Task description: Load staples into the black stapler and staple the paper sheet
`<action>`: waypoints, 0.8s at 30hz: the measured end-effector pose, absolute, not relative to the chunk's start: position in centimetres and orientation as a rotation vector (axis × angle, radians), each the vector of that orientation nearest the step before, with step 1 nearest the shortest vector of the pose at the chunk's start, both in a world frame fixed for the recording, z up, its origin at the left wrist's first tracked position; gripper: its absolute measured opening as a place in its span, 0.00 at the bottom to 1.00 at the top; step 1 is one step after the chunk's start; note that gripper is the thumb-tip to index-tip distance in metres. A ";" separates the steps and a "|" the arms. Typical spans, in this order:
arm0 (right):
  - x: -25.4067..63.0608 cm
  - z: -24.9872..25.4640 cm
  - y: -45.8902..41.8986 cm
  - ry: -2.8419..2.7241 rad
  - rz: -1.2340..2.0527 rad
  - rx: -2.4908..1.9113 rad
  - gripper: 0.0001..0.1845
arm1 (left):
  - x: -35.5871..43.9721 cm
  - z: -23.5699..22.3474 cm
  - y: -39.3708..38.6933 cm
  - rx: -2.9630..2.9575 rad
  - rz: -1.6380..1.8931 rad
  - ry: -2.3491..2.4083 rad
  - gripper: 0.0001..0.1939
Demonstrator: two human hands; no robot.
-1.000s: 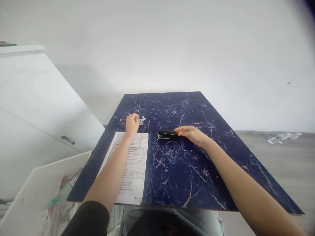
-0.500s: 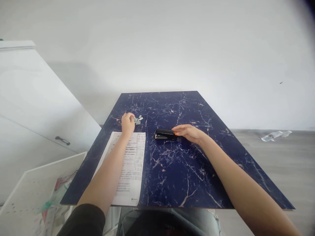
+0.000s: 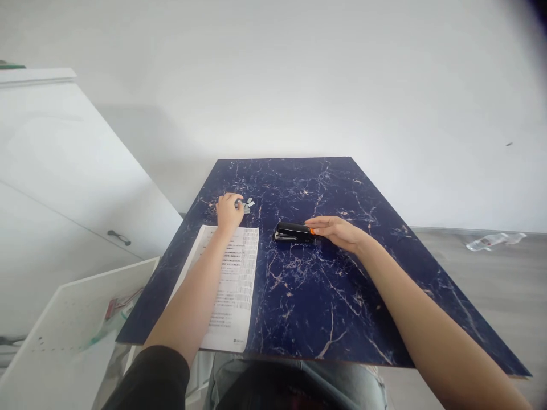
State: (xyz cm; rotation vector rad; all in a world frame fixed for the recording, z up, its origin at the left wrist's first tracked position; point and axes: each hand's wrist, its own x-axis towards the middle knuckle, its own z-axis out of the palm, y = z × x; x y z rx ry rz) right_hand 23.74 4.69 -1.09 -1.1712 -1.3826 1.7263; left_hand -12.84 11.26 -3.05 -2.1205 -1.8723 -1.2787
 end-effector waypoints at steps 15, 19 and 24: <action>23.8 -1.9 5.4 -1.332 1.687 -1.269 0.19 | -11.6 -2.1 10.5 -2.298 -1.357 -1.755 0.12; 23.6 -1.0 4.3 -1.463 1.655 -1.205 0.22 | -10.8 -0.6 9.3 -2.911 -1.236 -1.588 0.11; 22.4 -0.8 3.8 -1.793 1.420 -1.171 0.31 | -9.7 1.1 7.6 -3.484 -0.545 -1.391 0.11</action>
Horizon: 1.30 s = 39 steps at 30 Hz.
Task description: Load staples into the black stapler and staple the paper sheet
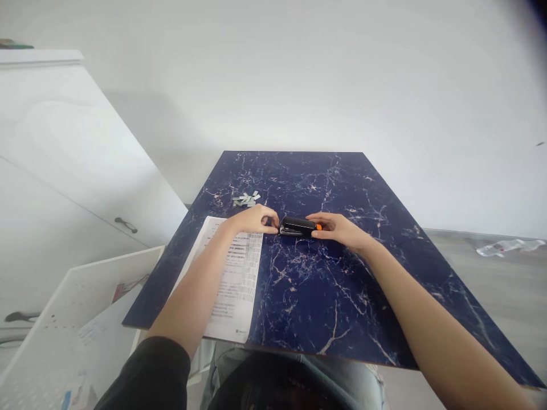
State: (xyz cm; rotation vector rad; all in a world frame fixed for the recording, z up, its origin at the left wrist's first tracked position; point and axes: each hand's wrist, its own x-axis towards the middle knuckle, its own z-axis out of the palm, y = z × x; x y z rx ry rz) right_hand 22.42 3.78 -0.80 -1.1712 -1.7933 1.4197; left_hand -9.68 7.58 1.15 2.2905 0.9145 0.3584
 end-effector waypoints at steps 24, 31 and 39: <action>23.6 -0.8 4.1 -1.720 1.488 -1.147 0.23 | -9.7 0.2 7.8 2.263 0.454 0.954 0.14; 24.3 -0.8 4.5 -1.488 1.660 -1.143 0.18 | -9.5 -0.1 7.9 2.249 0.461 0.986 0.16; 23.9 -1.7 5.1 -1.364 1.633 -1.207 0.17 | -9.7 -0.1 8.1 2.232 0.492 0.979 0.17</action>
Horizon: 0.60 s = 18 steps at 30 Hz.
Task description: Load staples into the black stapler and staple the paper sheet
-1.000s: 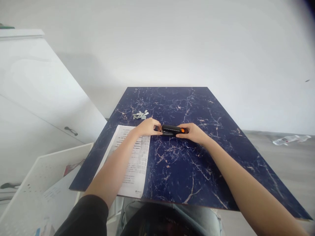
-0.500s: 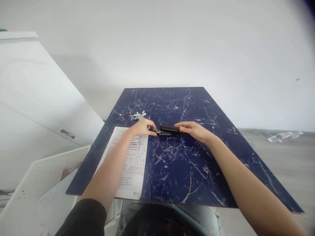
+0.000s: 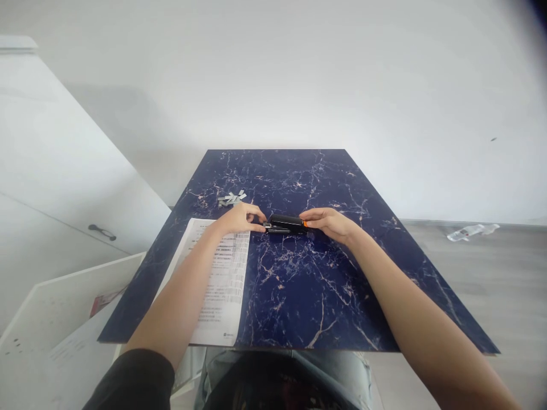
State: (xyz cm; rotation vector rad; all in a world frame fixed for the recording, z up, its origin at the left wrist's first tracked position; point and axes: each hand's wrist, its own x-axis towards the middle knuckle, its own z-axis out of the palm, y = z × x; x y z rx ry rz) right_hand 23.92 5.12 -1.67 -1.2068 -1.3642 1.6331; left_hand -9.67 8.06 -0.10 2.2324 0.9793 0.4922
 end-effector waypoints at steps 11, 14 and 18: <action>24.0 -1.6 5.1 -1.335 1.651 -1.195 0.19 | -10.2 0.2 8.1 2.184 0.494 0.982 0.20; 24.2 -1.0 4.8 -1.383 1.699 -1.138 0.22 | -10.4 -0.1 8.2 2.173 0.540 0.992 0.19; 24.4 -0.7 4.6 -1.404 1.714 -1.103 0.22 | -10.7 -0.4 8.4 2.157 0.597 1.027 0.17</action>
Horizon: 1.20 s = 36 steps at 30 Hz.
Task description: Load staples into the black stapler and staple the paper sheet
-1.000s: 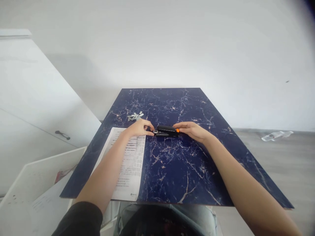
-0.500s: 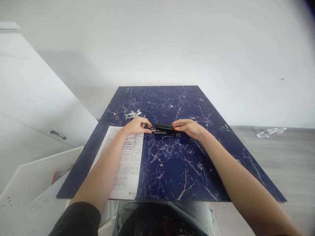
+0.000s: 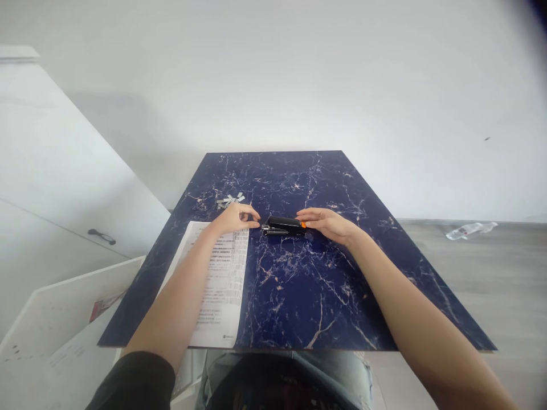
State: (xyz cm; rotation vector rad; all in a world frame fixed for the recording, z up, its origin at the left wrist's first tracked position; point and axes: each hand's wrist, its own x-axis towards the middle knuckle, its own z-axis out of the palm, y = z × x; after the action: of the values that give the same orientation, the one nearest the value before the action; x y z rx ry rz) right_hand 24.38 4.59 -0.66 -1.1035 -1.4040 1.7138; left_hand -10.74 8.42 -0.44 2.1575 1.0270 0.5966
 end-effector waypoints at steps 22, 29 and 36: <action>23.8 -1.3 4.6 -1.539 1.548 -1.191 0.19 | -8.3 4.2 6.4 2.333 0.141 1.200 0.27; 22.8 -1.4 4.2 -1.932 1.215 -1.183 0.24 | -5.4 3.0 6.6 2.469 0.018 1.318 0.13; 23.2 -1.0 4.5 -2.048 1.074 -1.240 0.17 | -8.0 3.5 6.6 2.470 0.015 1.337 0.11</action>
State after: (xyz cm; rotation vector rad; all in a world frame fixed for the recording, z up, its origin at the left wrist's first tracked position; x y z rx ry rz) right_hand 23.22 4.46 -1.05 -1.2402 -2.0483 1.0739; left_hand -8.00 6.56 3.50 2.4705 1.3374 0.0146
